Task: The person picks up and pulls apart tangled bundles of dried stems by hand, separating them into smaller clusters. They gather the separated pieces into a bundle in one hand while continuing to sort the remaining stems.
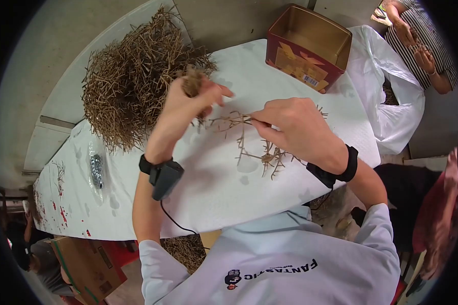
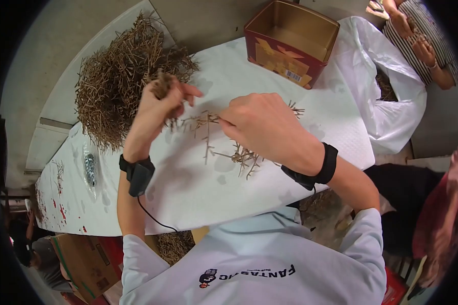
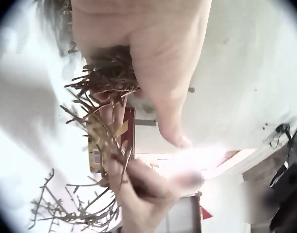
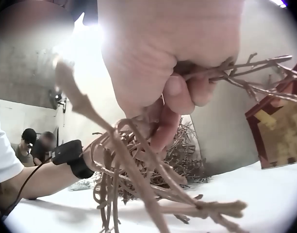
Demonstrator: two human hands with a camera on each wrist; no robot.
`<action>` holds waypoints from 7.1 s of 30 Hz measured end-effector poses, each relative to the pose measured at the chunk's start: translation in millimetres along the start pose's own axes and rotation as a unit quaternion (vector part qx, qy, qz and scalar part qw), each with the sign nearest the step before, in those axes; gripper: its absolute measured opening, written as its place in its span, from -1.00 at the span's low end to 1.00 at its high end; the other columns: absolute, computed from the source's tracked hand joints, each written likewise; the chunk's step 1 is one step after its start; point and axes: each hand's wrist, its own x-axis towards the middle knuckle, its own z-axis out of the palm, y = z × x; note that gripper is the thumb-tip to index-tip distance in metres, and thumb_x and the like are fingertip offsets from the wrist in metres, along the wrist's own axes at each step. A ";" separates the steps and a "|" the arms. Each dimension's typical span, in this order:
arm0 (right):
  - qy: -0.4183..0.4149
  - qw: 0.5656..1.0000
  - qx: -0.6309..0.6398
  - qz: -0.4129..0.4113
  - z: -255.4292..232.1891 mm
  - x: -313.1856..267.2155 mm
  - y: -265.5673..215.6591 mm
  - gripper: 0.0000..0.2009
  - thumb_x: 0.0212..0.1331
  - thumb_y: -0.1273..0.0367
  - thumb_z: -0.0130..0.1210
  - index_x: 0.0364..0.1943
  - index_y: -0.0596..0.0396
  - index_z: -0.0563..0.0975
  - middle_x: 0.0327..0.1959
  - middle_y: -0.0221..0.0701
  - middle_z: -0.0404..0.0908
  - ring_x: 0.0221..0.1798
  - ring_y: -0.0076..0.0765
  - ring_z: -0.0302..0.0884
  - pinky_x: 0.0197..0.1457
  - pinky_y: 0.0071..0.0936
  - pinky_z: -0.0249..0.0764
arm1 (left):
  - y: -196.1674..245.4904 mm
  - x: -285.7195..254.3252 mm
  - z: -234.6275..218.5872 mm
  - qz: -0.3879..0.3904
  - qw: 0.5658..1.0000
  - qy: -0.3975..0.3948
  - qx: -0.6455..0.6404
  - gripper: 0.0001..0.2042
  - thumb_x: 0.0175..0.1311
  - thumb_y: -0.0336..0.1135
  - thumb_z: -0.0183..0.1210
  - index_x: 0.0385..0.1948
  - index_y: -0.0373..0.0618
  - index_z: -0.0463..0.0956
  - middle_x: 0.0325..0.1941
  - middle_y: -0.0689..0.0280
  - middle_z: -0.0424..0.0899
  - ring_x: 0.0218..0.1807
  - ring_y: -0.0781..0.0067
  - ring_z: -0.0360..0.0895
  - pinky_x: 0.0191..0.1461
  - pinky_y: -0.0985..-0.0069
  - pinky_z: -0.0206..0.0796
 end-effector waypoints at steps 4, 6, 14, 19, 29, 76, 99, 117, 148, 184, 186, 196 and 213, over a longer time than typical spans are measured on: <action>-0.003 1.000 0.019 -0.010 5.7 11.2 -0.6 -0.91 0.12 0.45 0.25 -0.34 0.18 0.67 -0.53 -0.30 0.62 -0.56 -0.25 0.49 -0.50 -0.42 0.37 | -7.1 -10.4 27.8 0.031 0.982 -0.128 0.133 -0.68 0.04 -0.34 0.48 -0.40 -0.17 0.42 -0.38 0.33 0.65 -0.41 0.70 0.43 -0.40 0.65 0.30; 0.006 0.999 0.050 -0.002 4.3 15.3 1.3 -0.91 0.12 0.45 0.25 -0.34 0.19 0.67 -0.53 -0.31 0.63 -0.57 -0.29 0.48 -0.51 -0.44 0.36 | -11.3 -11.9 30.0 0.040 0.970 -0.155 0.182 -0.66 0.01 -0.34 0.50 -0.38 -0.17 0.43 -0.41 0.36 0.63 -0.42 0.72 0.41 -0.40 0.65 0.29; -0.033 0.979 0.181 0.084 -14.9 11.1 2.2 -0.90 0.15 0.46 0.25 -0.33 0.23 0.67 -0.54 -0.33 0.64 -0.61 -0.51 0.43 -0.53 -0.53 0.30 | 6.6 -15.7 30.9 -0.004 0.985 -0.171 0.018 -0.71 0.09 -0.38 0.46 -0.34 -0.23 0.47 -0.44 0.37 0.59 -0.39 0.65 0.54 -0.34 0.62 0.38; -0.036 0.975 0.201 0.091 -15.9 3.5 3.0 -0.91 0.18 0.49 0.24 -0.34 0.27 0.64 -0.58 -0.34 0.60 -0.62 -0.54 0.41 -0.53 -0.57 0.27 | -2.8 -13.2 27.5 0.009 0.982 -0.185 0.045 -0.79 0.16 -0.43 0.40 -0.33 -0.25 0.50 -0.40 0.31 0.65 -0.37 0.59 0.60 -0.31 0.58 0.43; 0.103 0.948 0.172 0.246 -63.1 -40.9 53.8 -0.90 0.28 0.45 0.20 -0.32 0.21 0.62 -0.55 -0.53 0.58 -0.58 -0.74 0.37 -0.55 -0.72 0.21 | 4.9 -16.2 -45.3 0.040 0.981 -0.017 0.191 -0.82 0.16 -0.45 0.39 -0.36 -0.25 0.53 -0.43 0.35 0.64 -0.38 0.69 0.52 -0.36 0.64 0.38; 0.037 0.718 0.641 0.270 31.4 -8.5 43.7 -0.80 0.32 0.33 0.23 -0.24 0.23 0.62 -0.57 -0.43 0.57 -0.65 -0.66 0.40 -0.61 -0.75 0.28 | -5.7 -14.1 31.6 0.113 0.988 0.049 0.089 -0.63 0.12 -0.40 0.45 -0.63 -0.11 0.33 -0.41 0.31 0.66 -0.45 0.64 0.51 -0.40 0.64 0.32; 0.144 0.818 0.513 0.218 37.6 -8.3 25.9 -0.93 0.24 0.55 0.21 -0.26 0.31 0.60 -0.41 -0.37 0.67 -0.49 -0.63 0.58 -0.59 -0.74 0.36 | -8.5 -21.6 53.6 0.000 1.000 0.015 -0.006 -0.62 0.31 -0.13 0.30 -0.60 -0.07 0.33 -0.51 0.10 0.69 -0.66 0.56 0.48 -0.62 0.61 0.28; 0.115 0.843 0.486 0.199 34.9 -8.6 24.6 -0.93 0.25 0.55 0.20 -0.27 0.30 0.55 -0.37 -0.38 0.66 -0.45 -0.67 0.56 -0.56 -0.73 0.34 | -9.0 -21.1 47.4 -0.095 0.992 -0.042 -0.069 -0.60 0.13 -0.38 0.44 -0.59 0.00 0.26 -0.56 0.43 0.50 -0.53 0.62 0.50 -0.49 0.63 0.28; 0.173 0.680 0.678 0.220 7.5 -16.2 71.4 -0.81 0.47 0.32 -0.01 -0.06 0.15 0.49 -0.26 -0.31 0.58 -0.36 -0.54 0.47 -0.35 -0.65 0.32 | -12.8 -20.4 29.3 0.076 0.996 -0.011 -0.039 -0.80 0.27 -0.44 0.32 -0.36 -0.18 0.41 -0.47 0.38 0.53 -0.43 0.62 0.49 -0.31 0.64 0.36; 0.105 0.470 0.841 0.246 34.9 -15.4 53.5 -0.85 0.55 0.33 -0.24 -0.10 0.03 0.37 -0.54 -0.60 0.18 -0.45 -0.58 0.18 -0.21 -0.52 0.23 | -52.5 -32.4 70.5 0.271 0.893 -0.040 0.356 -0.86 0.04 -0.56 0.27 -0.33 -0.28 0.62 -0.56 0.17 0.55 -0.61 0.20 0.43 -0.47 0.42 0.30; 0.129 0.497 0.813 0.275 30.0 -14.4 47.7 -0.87 0.54 0.35 -0.24 -0.11 0.03 0.37 -0.56 -0.64 0.08 -0.51 -0.62 0.02 -0.27 -0.55 0.15 | -44.4 -32.3 69.1 0.282 0.880 -0.052 0.378 -0.87 0.04 -0.57 0.27 -0.34 -0.28 0.62 -0.57 0.16 0.53 -0.61 0.21 0.42 -0.49 0.41 0.27; 0.172 0.580 0.757 0.247 15.8 -13.0 32.1 -0.89 0.50 0.40 -0.26 -0.15 0.01 0.34 -0.60 -0.66 0.02 -0.58 -0.64 -0.06 -0.34 -0.54 0.12 | -13.4 -33.4 65.1 0.241 0.904 -0.081 0.344 -0.80 -0.16 -0.56 0.20 -0.40 -0.27 0.62 -0.58 0.11 0.54 -0.54 0.04 0.48 -0.44 0.33 0.32; 0.328 0.633 0.670 0.209 -34.8 -82.4 34.5 -0.88 0.50 0.40 -0.22 -0.16 0.11 0.35 -0.58 -0.58 0.11 -0.57 -0.56 -0.01 -0.43 -0.55 0.03 | 25.9 -20.8 -2.6 0.134 0.973 0.138 0.128 -0.81 0.34 -0.35 0.27 -0.41 -0.29 0.67 -0.59 0.37 0.65 -0.59 0.71 0.46 -0.52 0.65 0.28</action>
